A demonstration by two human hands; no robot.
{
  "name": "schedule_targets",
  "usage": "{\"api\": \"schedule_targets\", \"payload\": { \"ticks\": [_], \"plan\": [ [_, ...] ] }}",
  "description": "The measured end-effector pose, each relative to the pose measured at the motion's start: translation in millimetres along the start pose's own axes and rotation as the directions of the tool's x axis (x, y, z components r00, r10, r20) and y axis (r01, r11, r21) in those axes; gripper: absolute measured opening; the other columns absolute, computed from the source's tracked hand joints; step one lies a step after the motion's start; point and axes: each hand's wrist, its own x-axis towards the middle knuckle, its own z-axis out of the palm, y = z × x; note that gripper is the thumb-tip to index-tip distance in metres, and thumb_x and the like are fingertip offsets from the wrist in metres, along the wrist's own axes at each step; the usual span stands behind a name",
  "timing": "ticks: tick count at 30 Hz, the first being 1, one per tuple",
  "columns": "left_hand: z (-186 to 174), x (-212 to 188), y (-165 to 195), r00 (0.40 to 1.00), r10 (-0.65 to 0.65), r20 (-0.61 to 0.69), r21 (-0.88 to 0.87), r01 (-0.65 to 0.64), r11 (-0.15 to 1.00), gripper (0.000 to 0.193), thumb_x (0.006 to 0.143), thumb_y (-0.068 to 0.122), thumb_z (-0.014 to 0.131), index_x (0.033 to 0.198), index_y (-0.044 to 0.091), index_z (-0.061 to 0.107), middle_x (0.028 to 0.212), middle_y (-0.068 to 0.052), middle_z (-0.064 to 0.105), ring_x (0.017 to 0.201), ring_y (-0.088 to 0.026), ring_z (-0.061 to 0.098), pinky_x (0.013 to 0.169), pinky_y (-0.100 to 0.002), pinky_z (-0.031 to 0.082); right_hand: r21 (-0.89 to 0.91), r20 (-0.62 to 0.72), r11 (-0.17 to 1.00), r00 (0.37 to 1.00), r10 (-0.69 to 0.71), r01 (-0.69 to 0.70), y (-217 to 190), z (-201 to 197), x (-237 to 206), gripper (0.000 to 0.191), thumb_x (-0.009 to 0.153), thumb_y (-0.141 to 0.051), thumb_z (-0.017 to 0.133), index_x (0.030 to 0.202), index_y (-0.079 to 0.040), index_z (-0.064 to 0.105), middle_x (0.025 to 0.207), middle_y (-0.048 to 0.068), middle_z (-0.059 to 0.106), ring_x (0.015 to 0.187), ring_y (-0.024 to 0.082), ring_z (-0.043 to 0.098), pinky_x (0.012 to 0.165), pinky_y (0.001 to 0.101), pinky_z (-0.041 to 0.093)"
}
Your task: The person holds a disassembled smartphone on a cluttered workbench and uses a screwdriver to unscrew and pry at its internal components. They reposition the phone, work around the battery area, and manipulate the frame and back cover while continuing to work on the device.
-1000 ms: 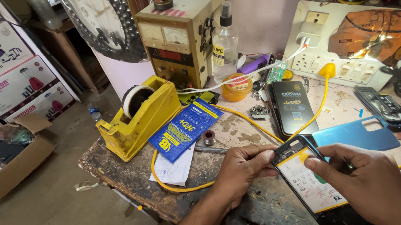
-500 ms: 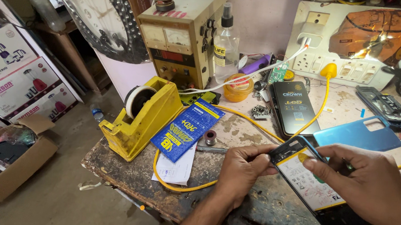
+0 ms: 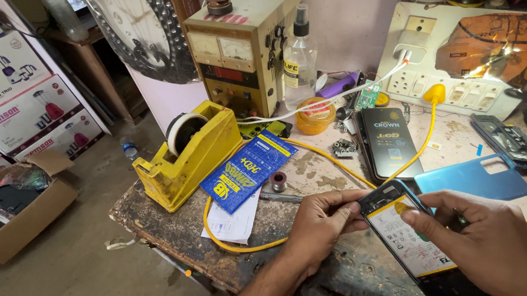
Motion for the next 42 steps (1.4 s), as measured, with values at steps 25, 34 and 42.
{"api": "schedule_targets", "payload": {
  "ticks": [25, 34, 42],
  "plan": [
    [11.4, -8.2, 18.2, 0.971, 0.129, -0.201, 0.303, -0.064, 0.951, 0.018, 0.093, 0.009, 0.072, 0.105, -0.001, 0.078, 0.081, -0.007, 0.077, 0.07, -0.01, 0.073, 0.066, -0.023, 0.061, -0.043, -0.106, 0.998, 0.993, -0.049, 0.045, -11.9, -1.5, -11.4, 0.038, 0.082, -0.048, 0.084, 0.108, -0.021, 0.084, 0.061, 0.004, 0.064, 0.052, 0.015, 0.057, 0.053, 0.0343, 0.049],
    [22.2, -18.6, 31.1, 0.89, 0.398, -0.221, 0.624, -0.184, 0.76, 0.016, 0.088, 0.016, 0.077, 0.096, 0.002, 0.08, 0.077, -0.002, 0.078, 0.066, -0.006, 0.072, 0.062, -0.022, 0.057, -0.035, -0.081, 0.999, 0.997, -0.005, 0.002, -13.4, -1.5, -12.5, 0.035, 0.086, -0.046, 0.082, 0.113, -0.024, 0.084, 0.058, 0.006, 0.062, 0.048, 0.014, 0.055, 0.05, 0.0354, 0.046],
    [20.5, -18.7, 33.5, 0.911, 0.391, -0.134, 0.702, -0.191, 0.686, 0.016, 0.088, 0.016, 0.069, 0.084, 0.001, 0.071, 0.07, -0.005, 0.069, 0.061, -0.01, 0.066, 0.061, -0.026, 0.053, -0.031, -0.1, 1.0, 0.995, -0.007, 0.004, -8.7, 0.3, -9.7, 0.037, 0.086, -0.049, 0.082, 0.113, -0.023, 0.084, 0.057, 0.008, 0.063, 0.046, 0.014, 0.056, 0.048, 0.035, 0.046]
  ]
}}
